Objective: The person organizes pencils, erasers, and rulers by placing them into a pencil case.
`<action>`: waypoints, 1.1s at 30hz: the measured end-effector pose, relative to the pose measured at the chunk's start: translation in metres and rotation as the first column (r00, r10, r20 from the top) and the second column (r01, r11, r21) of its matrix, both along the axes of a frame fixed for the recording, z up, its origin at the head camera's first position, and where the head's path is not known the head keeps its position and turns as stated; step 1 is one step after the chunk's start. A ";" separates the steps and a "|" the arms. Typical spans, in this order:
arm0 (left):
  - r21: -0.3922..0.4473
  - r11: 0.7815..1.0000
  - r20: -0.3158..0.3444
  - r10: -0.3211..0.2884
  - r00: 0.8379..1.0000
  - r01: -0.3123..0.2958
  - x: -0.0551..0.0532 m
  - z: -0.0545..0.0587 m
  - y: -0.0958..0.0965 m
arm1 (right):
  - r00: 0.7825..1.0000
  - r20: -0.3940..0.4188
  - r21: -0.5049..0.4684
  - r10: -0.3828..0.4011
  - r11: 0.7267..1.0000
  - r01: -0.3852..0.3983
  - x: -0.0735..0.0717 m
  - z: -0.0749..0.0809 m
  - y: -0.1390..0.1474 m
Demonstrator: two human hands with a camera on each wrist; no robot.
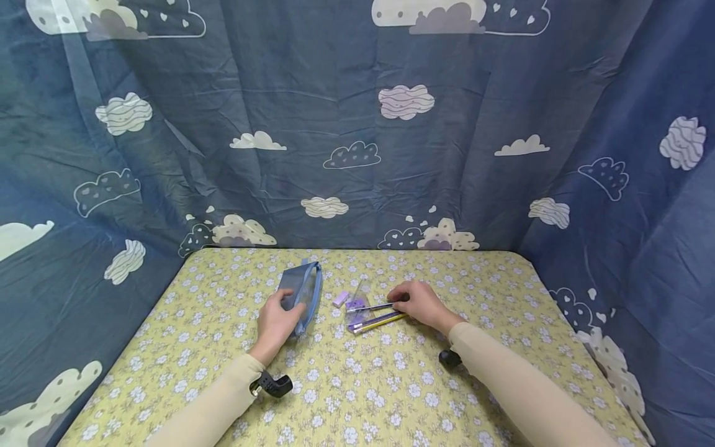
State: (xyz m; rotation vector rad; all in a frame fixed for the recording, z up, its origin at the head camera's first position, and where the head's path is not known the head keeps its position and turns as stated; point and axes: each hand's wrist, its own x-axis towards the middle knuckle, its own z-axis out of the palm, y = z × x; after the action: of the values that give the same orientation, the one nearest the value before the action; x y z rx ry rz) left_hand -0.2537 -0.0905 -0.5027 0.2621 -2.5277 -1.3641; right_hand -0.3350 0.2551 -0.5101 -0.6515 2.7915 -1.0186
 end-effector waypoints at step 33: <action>-0.040 0.999 -0.171 0.014 0.985 -0.021 -0.007 0.011 -0.021 | 0.996 -0.059 0.071 0.067 0.996 -0.062 0.001 0.011 0.019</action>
State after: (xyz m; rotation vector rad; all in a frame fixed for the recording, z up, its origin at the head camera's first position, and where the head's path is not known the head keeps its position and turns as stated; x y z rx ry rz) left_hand -0.2609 -0.1111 -0.4920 0.1520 -2.4032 -1.2679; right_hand -0.3337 0.2744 -0.4987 -0.7709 2.8227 -0.9010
